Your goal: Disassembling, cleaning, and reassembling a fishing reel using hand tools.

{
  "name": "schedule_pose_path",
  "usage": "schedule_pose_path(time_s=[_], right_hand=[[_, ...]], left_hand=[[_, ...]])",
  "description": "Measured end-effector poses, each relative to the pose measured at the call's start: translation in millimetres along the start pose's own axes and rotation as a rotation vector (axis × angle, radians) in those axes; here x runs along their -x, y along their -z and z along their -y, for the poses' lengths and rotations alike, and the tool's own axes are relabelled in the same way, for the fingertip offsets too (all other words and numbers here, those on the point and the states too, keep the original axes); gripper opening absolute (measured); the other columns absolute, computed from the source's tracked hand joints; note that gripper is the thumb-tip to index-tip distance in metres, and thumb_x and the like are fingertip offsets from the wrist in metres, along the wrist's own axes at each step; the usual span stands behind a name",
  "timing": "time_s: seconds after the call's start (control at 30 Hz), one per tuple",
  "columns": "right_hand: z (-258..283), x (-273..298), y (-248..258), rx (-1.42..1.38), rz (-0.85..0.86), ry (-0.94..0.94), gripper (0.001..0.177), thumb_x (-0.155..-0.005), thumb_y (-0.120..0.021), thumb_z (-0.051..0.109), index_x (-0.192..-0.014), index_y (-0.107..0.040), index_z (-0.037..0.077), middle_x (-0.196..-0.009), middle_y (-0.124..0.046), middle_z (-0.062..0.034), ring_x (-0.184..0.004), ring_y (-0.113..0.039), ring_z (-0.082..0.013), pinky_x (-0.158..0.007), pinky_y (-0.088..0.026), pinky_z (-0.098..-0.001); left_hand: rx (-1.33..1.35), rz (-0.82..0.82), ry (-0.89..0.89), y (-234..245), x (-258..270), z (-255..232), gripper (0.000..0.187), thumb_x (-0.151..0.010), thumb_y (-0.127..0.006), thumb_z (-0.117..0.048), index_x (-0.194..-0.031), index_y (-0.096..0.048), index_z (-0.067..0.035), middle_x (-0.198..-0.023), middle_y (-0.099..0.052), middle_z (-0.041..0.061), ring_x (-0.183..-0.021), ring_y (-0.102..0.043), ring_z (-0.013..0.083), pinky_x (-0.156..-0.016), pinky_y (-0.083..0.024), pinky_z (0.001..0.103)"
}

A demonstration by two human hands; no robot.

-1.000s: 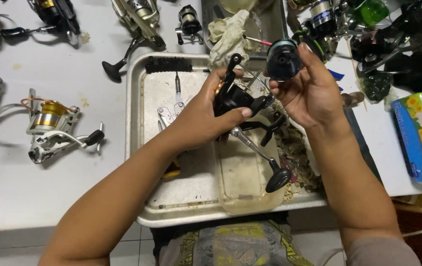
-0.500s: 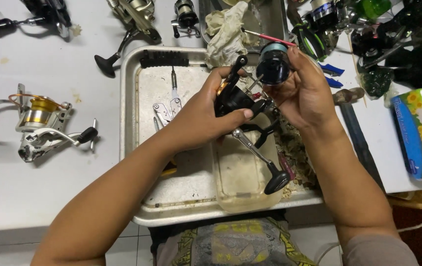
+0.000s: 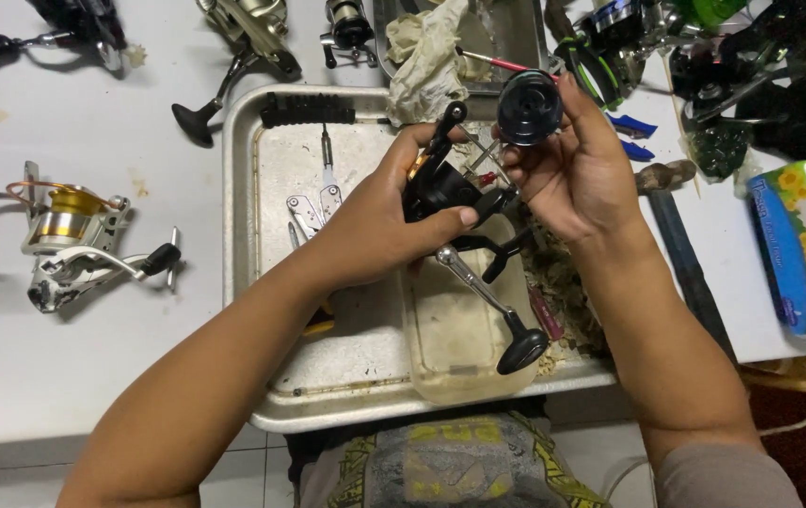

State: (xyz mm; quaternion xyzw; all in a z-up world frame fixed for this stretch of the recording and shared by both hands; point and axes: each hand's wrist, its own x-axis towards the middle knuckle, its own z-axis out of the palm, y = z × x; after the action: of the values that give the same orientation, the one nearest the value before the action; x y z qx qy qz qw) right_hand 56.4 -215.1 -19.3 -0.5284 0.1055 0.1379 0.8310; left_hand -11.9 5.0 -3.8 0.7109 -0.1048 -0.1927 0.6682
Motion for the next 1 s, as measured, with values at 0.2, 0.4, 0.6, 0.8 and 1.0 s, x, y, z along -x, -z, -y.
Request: schedule_pose_path(time_s=[0.2,0.4,0.6,0.8,1.0], right_hand=[[1,3,-3,0.005,-0.009,-0.001,0.050,-0.084,-0.072,0.043,-0.114,-0.061,0.004,-0.085,-0.069,-0.0208,-0.059,-0.062,-0.0215,-0.052,-0.052,-0.0259],[-3,3,-2,0.013,0.004,0.059,0.046,-0.084,-0.074,0.042,-0.110,-0.061,0.006,-0.090,-0.066,-0.0146,-0.067,-0.063,-0.0208,-0.054,-0.054,-0.0282],[-8,10,6,0.097,0.147,0.213,0.024,-0.095,-0.072,0.033,-0.094,-0.056,0.016,-0.070,-0.056,0.0023,-0.059,-0.057,-0.0111,-0.060,-0.055,-0.0268],[-15,6,16,0.231,0.255,0.372,0.022,-0.099,-0.071,0.029,-0.101,-0.056,0.013,-0.089,-0.060,0.0004,-0.071,-0.059,-0.0089,-0.064,-0.050,-0.0195],[-19,6,19,0.318,0.291,0.442,0.023,-0.100,-0.072,0.030,-0.108,-0.059,0.012,-0.101,-0.061,0.0000,-0.092,-0.062,-0.0115,-0.084,-0.055,-0.0239]], left_hand=[[0.002,0.011,0.018,0,1,-3,0.074,-0.084,-0.066,-0.038,-0.148,-0.033,-0.024,-0.097,-0.072,0.008,-0.054,-0.062,0.0135,-0.054,-0.058,0.026],[-0.003,0.000,0.019,0,1,-3,0.071,-0.084,-0.066,-0.036,-0.147,-0.035,-0.024,-0.095,-0.072,0.006,-0.058,-0.064,0.0131,-0.057,-0.058,0.027],[-0.043,-0.009,0.035,-1,-1,-1,0.072,-0.082,-0.066,-0.041,-0.145,-0.034,-0.024,-0.103,-0.074,0.005,-0.070,-0.070,0.0141,-0.066,-0.059,0.029],[-0.044,-0.022,-0.011,-1,-2,6,0.076,-0.080,-0.067,-0.044,-0.144,-0.032,-0.022,-0.116,-0.071,0.006,-0.089,-0.074,0.0163,-0.075,-0.060,0.030],[-0.053,-0.032,-0.020,-1,-3,9,0.079,-0.079,-0.067,-0.045,-0.145,-0.031,-0.022,-0.125,-0.068,0.009,-0.096,-0.075,0.0187,-0.081,-0.061,0.031]])
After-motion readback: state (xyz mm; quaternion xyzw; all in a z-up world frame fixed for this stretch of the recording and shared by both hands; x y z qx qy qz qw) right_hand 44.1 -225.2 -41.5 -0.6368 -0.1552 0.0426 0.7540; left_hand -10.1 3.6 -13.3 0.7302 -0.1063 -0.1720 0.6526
